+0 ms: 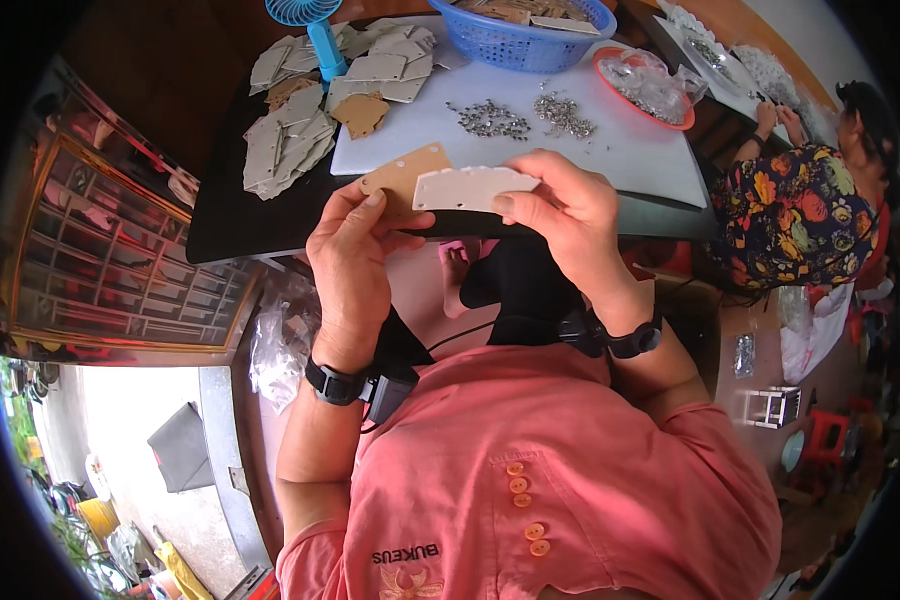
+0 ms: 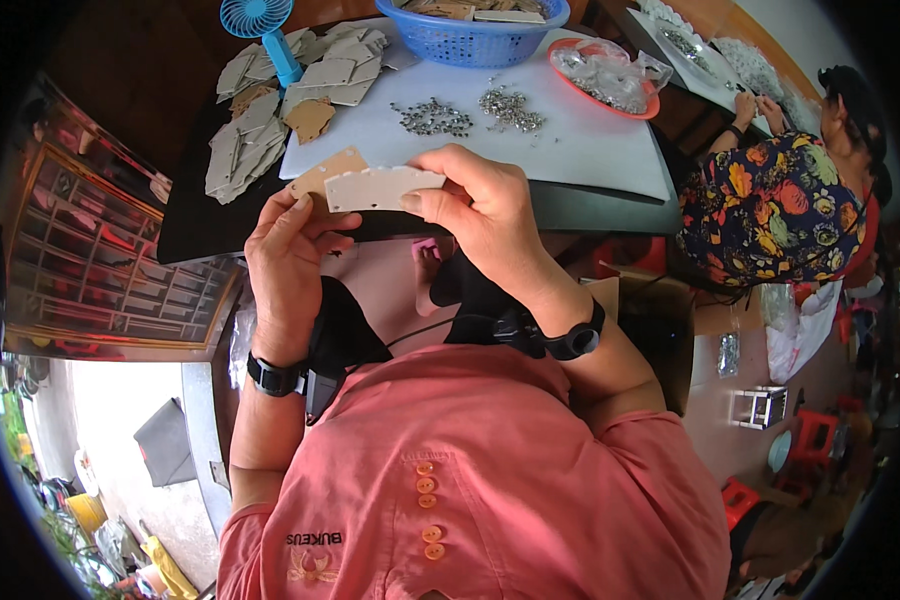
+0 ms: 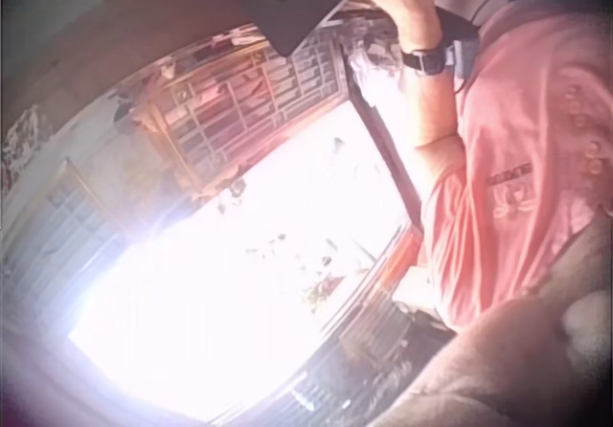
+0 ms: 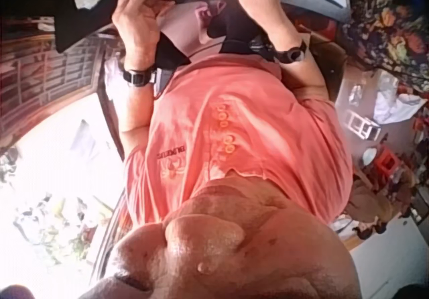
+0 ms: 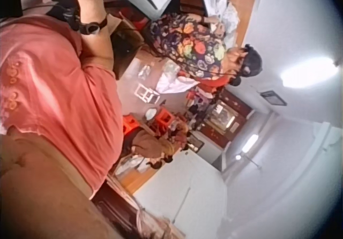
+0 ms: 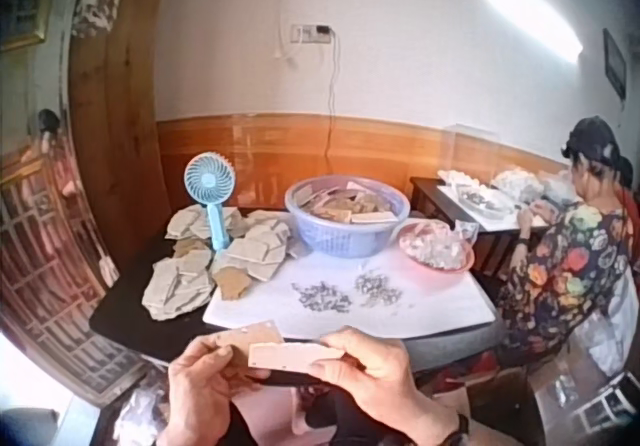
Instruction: Attaching small metal studs to a base material by hand as part of a shoe manufacturing process.
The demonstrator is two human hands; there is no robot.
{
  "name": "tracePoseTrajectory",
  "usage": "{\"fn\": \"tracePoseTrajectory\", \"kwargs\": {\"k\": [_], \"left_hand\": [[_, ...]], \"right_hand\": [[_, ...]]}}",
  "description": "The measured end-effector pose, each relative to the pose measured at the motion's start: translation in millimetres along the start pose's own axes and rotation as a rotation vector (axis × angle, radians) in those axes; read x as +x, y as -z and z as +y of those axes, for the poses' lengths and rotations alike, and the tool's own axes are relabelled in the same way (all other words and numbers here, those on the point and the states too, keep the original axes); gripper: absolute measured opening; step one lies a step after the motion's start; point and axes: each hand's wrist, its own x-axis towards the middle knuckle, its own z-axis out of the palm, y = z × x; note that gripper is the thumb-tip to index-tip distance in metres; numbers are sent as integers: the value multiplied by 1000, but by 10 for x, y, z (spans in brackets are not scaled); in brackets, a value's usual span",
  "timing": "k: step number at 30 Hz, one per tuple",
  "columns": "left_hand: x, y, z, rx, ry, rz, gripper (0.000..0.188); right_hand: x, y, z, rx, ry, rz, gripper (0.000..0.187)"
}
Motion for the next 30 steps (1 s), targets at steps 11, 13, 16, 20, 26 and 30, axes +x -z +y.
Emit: {"fn": "tracePoseTrajectory", "kwargs": {"k": [11, 13, 16, 20, 26, 30], "left_hand": [[10, -50, -80, 71, -39, -181, 30], [7, -110, 81, 112, -34, -203, 28], [97, -158, 246, 475, 41, -395, 29], [107, -270, 190, 283, 88, -355, 30], [123, -310, 187, 373, 87, -286, 34], [172, -210, 121, 398, 108, -277, 33]], "right_hand": [[172, -67, -22, 358, -478, -86, 18], [209, 22, 13, 272, -423, -192, 18], [218, 67, 27, 160, -334, -297, 18], [232, 78, 1, 174, -348, -237, 19], [174, 61, 92, 67, -198, -235, 20], [168, 90, 59, -36, -246, -212, 19]]}}
